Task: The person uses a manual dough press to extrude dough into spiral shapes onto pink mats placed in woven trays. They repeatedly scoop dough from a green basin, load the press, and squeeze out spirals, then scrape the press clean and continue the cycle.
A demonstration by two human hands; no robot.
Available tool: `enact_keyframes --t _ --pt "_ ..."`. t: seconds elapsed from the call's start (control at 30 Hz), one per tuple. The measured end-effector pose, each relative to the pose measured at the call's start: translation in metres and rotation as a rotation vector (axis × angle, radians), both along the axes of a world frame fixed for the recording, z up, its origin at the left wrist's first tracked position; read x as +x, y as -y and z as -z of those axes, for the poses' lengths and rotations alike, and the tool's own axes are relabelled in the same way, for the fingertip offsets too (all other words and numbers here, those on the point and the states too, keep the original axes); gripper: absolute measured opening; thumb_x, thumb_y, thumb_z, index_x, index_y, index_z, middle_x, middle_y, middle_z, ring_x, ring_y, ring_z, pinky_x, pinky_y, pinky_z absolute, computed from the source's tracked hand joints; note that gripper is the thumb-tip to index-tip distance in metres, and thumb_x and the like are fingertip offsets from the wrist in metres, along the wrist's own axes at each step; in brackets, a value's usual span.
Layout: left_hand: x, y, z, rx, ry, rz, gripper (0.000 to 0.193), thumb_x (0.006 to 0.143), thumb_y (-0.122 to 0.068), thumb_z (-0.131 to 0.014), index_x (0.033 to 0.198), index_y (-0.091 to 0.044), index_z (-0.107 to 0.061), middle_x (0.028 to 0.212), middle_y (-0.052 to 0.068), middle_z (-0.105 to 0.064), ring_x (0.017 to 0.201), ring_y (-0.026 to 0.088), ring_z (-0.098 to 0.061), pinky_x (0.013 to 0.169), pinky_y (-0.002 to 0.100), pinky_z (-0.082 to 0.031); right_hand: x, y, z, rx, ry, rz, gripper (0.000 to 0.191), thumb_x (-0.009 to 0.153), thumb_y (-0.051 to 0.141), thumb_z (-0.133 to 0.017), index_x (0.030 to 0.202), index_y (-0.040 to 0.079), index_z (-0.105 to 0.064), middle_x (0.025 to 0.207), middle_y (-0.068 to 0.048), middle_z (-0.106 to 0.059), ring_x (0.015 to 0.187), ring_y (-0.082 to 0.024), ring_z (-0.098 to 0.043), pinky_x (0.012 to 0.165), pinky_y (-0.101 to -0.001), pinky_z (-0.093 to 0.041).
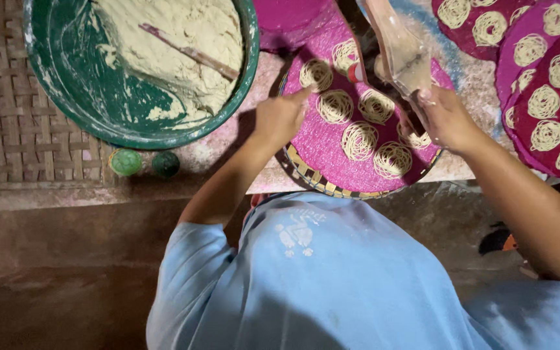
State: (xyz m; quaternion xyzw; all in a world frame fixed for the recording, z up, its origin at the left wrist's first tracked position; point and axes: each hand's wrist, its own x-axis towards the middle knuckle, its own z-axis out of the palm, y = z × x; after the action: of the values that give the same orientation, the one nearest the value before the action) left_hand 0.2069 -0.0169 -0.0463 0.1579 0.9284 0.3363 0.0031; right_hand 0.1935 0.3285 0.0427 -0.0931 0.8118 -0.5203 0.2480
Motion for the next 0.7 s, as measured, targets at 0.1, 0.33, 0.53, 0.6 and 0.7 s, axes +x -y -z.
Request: enact_keyframes --t 0.1,0.33,0.53,0.6,0.7 --pt "-0.006 0.003 -0.026 0.66 0.227 -0.056 0.057 0.096 -0.037 -0.072 0.146 -0.016 -0.055 0.132 0.005 -0.071 0.106 0.018 -0.074 0.095 0.033 -0.059 0.013 0.005 -0.003 0.114 0.06 -0.181 0.087 0.101 0.071 -0.023 0.095 -0.001 -0.07 0.076 -0.012 -0.069 0.068 -0.023 -0.068 0.063 -0.0407 -0.053" --pt "-0.013 -0.016 -0.039 2.296 0.462 0.471 0.051 0.107 -0.058 -0.051 0.122 -0.01 -0.057 0.105 0.002 -0.059 0.11 0.021 -0.057 0.112 0.045 -0.042 0.036 0.036 -0.023 0.241 0.557 -0.297 0.081 0.095 0.068 -0.027 0.098 0.0 -0.072 0.079 -0.014 -0.075 0.072 -0.025 -0.071 0.068 -0.044 -0.058" --pt "-0.028 0.01 -0.03 2.271 0.357 0.395 0.042 0.105 -0.056 -0.048 0.093 -0.016 -0.052 0.083 -0.003 -0.051 0.086 0.015 -0.053 0.1 0.039 -0.046 0.034 0.074 -0.018 0.582 0.1 -0.257 0.075 0.103 0.065 -0.027 0.1 0.001 -0.067 0.074 -0.015 -0.066 0.069 -0.027 -0.065 0.067 -0.0456 -0.054" --pt "-0.03 0.023 -0.027 2.284 0.364 0.402 0.041 0.104 -0.056 -0.048 0.091 -0.017 -0.051 0.081 -0.004 -0.05 0.083 0.014 -0.052 0.097 0.036 -0.045 0.037 0.088 -0.014 0.449 0.038 -0.246 0.075 0.102 0.065 -0.03 0.096 -0.001 -0.065 0.073 -0.013 -0.065 0.066 -0.026 -0.062 0.065 -0.0452 -0.052" --pt "-0.026 0.027 -0.022 2.289 0.368 0.352 0.042 0.103 -0.056 -0.046 0.091 -0.017 -0.051 0.08 -0.004 -0.049 0.081 0.013 -0.05 0.094 0.036 -0.045 0.041 0.099 -0.018 0.38 0.115 -0.271 0.08 0.104 0.066 -0.031 0.085 -0.002 -0.068 0.067 -0.012 -0.066 0.064 -0.023 -0.065 0.069 -0.0422 -0.053"
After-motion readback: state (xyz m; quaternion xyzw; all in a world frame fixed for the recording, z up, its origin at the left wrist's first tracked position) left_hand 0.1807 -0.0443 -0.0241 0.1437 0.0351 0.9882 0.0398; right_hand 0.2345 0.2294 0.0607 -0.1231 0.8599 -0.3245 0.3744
